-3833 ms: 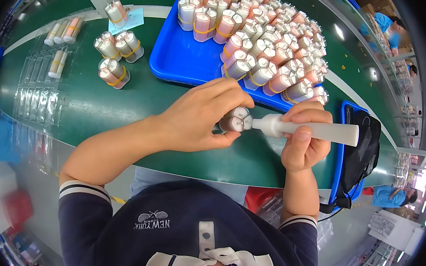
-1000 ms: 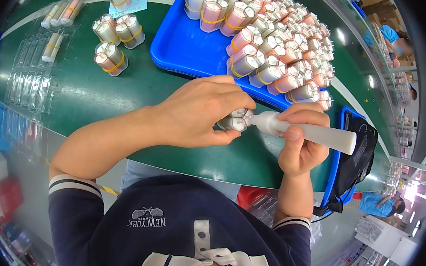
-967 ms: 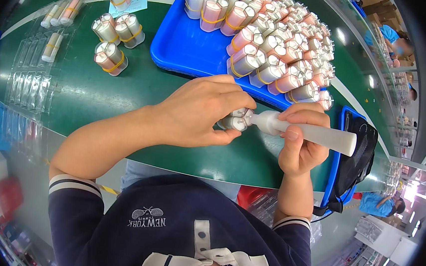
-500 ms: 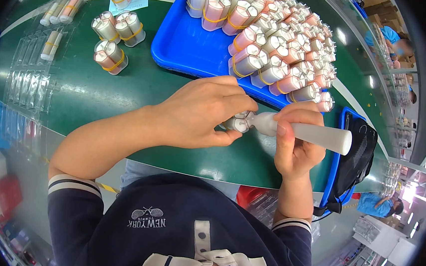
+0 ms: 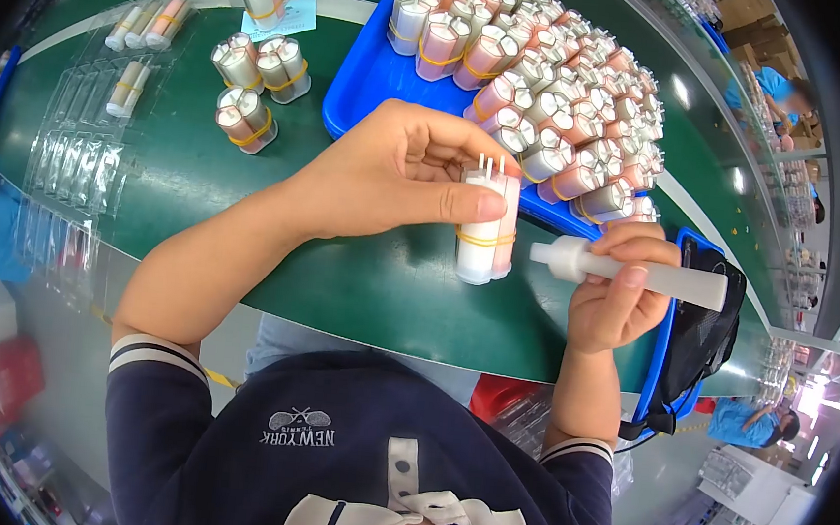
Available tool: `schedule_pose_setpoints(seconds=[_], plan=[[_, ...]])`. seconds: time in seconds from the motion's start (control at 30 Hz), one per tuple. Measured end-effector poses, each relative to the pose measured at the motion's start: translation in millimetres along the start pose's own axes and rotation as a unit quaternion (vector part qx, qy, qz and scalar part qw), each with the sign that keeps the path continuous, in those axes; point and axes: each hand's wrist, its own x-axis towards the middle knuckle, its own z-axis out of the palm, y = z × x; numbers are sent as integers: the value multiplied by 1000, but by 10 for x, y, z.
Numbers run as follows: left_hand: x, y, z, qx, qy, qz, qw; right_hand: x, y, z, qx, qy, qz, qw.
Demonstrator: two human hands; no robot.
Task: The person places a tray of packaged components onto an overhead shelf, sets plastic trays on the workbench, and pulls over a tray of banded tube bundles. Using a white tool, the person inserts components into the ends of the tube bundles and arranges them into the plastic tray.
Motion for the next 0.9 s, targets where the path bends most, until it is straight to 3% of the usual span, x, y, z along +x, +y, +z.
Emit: schedule_pose_setpoints(seconds=[0.3,0.4,0.6,0.9], plan=[[-2,26,-29,-28,27,-17,999,-10,-30,44,-11,-67,15,998],[3,26,-29,-36,18,-4,999,-9,-36,70,-17,-123,69,990],[15,25,-5,-35,-1,35,999,-10,13,135,-12,-193,1,981],[21,-63,54,-27,-6,107,994,-27,86,115,-8,-168,-36,985]])
